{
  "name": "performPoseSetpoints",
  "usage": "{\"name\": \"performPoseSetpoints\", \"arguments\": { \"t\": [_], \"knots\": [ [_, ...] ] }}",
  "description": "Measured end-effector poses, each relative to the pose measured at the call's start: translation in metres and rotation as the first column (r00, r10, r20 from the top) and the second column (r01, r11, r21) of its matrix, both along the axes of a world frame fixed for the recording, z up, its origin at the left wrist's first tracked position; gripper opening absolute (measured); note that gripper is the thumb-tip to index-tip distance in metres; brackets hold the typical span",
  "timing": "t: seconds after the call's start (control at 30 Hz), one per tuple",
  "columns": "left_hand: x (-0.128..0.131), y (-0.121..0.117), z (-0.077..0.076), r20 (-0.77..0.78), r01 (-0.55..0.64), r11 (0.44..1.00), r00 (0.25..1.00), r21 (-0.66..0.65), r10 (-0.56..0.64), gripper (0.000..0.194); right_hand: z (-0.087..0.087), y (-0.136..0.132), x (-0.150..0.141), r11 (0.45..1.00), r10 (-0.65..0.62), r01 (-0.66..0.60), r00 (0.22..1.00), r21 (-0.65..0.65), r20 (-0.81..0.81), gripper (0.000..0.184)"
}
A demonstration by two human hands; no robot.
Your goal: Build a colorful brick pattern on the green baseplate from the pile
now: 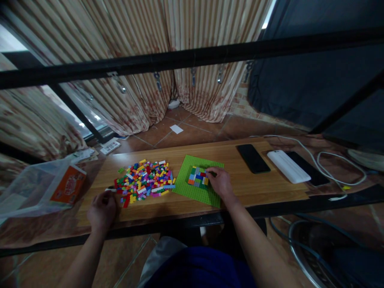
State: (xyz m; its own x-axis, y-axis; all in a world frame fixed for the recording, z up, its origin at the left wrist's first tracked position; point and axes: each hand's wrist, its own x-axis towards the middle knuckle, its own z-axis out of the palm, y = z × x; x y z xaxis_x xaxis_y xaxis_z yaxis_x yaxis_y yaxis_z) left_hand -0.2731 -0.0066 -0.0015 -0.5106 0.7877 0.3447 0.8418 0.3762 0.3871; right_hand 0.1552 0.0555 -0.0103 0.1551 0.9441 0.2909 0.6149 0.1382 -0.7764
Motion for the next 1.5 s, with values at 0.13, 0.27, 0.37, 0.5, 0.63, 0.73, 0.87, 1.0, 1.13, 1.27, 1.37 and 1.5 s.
{"name": "performPoseSetpoints", "arguments": {
  "t": [0.13,0.27,0.37,0.5,0.63,0.73,0.87,1.0,1.13,1.27,1.37,1.5],
  "knots": [
    [-0.001,0.000,-0.001,-0.007,-0.005,1.000,1.000,-0.012,0.005,0.024,0.002,-0.001,0.001,0.999,0.027,-0.028,0.999,-0.019,-0.047,0.021],
    [0.000,0.001,-0.001,-0.007,-0.008,1.000,1.000,0.001,0.008,0.024,0.003,0.001,0.002,0.998,0.043,-0.044,0.998,-0.036,-0.049,0.021],
    [0.000,0.001,-0.001,-0.010,-0.006,1.000,1.000,0.011,0.006,0.024,0.003,0.002,0.003,0.999,0.040,-0.041,0.999,-0.028,-0.032,0.020],
    [0.000,0.001,-0.001,-0.001,-0.020,1.000,1.000,-0.009,0.020,0.024,0.000,0.003,0.005,0.998,0.063,-0.064,0.998,-0.016,-0.012,0.020],
    [0.001,0.002,-0.002,-0.005,-0.020,1.000,1.000,-0.004,0.020,0.025,-0.002,0.003,0.005,0.997,0.071,-0.071,0.997,-0.003,-0.006,0.020],
    [0.001,0.003,-0.003,-0.013,-0.037,0.999,0.999,-0.004,0.037,0.026,-0.001,0.003,0.005,0.998,0.068,-0.068,0.998,-0.007,-0.015,0.018],
    [0.000,0.001,-0.003,-0.019,-0.019,1.000,1.000,-0.001,0.019,0.027,0.002,0.004,0.008,0.991,0.109,-0.120,0.977,-0.051,-0.185,0.016],
    [-0.001,0.000,-0.005,-0.015,0.000,1.000,1.000,-0.002,0.000,0.027,0.000,0.002,0.016,0.998,-0.059,0.069,0.852,0.000,-0.519,0.023],
    [-0.002,0.001,-0.007,-0.022,0.004,0.999,1.000,0.036,-0.003,0.026,-0.005,-0.008,0.019,0.956,-0.228,0.291,0.712,-0.016,-0.664,0.027],
    [-0.001,0.001,-0.009,-0.009,0.009,0.998,1.000,0.063,-0.008,0.025,-0.002,-0.029,0.003,0.966,-0.223,0.257,0.773,-0.029,-0.594,0.028],
    [-0.001,0.001,-0.010,0.011,0.008,0.997,1.000,0.073,-0.009,0.023,0.005,-0.047,-0.022,0.993,-0.109,0.120,0.885,-0.003,-0.452,0.025],
    [0.000,0.000,-0.010,0.023,0.006,0.997,1.000,0.083,-0.008,0.023,0.013,-0.063,-0.062,0.983,0.184,-0.185,0.967,0.011,-0.178,0.020]
  ]
}}
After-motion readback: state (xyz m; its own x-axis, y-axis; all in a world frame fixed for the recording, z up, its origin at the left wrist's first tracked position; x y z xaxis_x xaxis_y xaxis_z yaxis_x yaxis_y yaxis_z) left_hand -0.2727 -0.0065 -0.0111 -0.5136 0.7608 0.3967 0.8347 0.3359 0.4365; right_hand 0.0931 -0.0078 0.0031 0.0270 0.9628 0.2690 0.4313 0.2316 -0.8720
